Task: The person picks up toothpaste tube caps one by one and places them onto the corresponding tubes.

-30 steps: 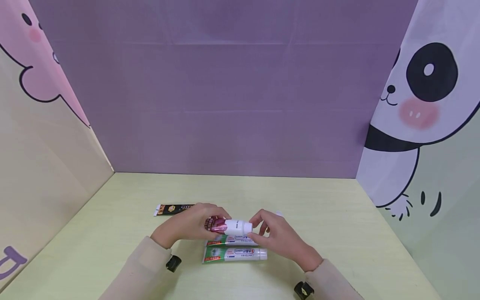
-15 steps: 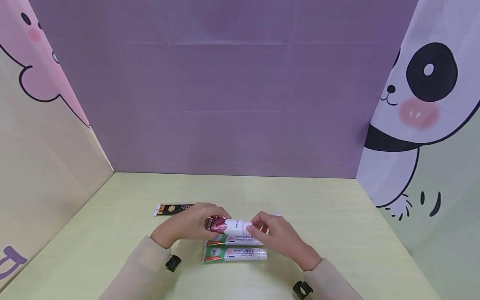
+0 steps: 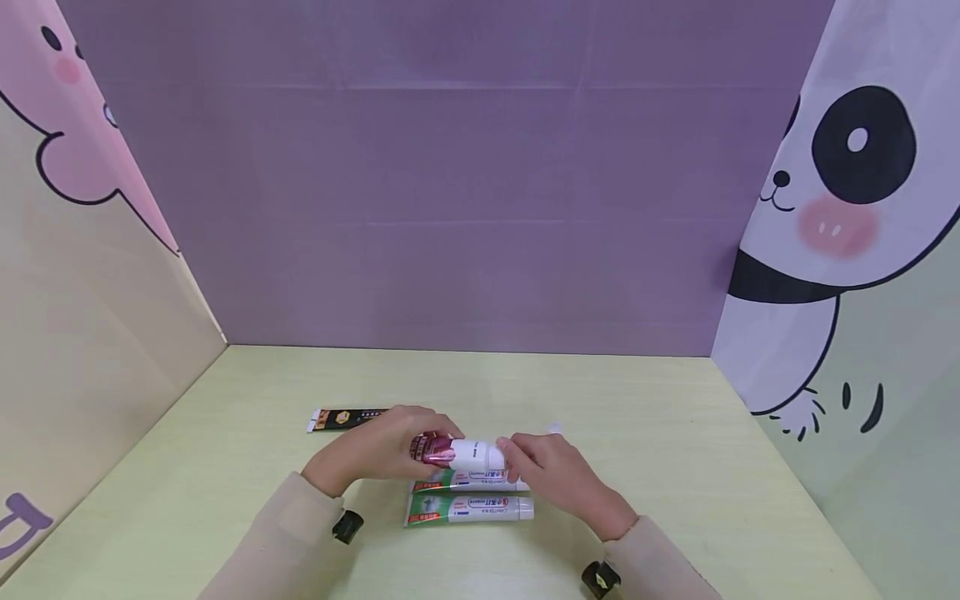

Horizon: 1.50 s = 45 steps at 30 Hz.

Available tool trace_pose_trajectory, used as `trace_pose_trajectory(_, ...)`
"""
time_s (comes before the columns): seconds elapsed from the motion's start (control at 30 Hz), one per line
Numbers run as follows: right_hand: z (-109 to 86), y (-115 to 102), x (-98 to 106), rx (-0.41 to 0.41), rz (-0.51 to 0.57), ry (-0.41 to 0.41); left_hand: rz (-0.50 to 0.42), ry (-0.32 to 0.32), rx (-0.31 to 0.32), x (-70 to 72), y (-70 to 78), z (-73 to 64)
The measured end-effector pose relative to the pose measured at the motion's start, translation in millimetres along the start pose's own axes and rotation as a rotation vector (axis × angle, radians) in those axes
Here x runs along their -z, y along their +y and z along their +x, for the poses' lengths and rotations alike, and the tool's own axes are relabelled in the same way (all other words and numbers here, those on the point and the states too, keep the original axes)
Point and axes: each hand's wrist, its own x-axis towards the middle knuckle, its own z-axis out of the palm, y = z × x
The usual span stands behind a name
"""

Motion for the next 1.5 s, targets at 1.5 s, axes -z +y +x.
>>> trace_pose_trajectory(1.5, -4.4, 1.9, 0.5, 0.189, -0.01, 0.108, -0.031, -0.004, 0.013, -0.9, -1.5, 1.6)
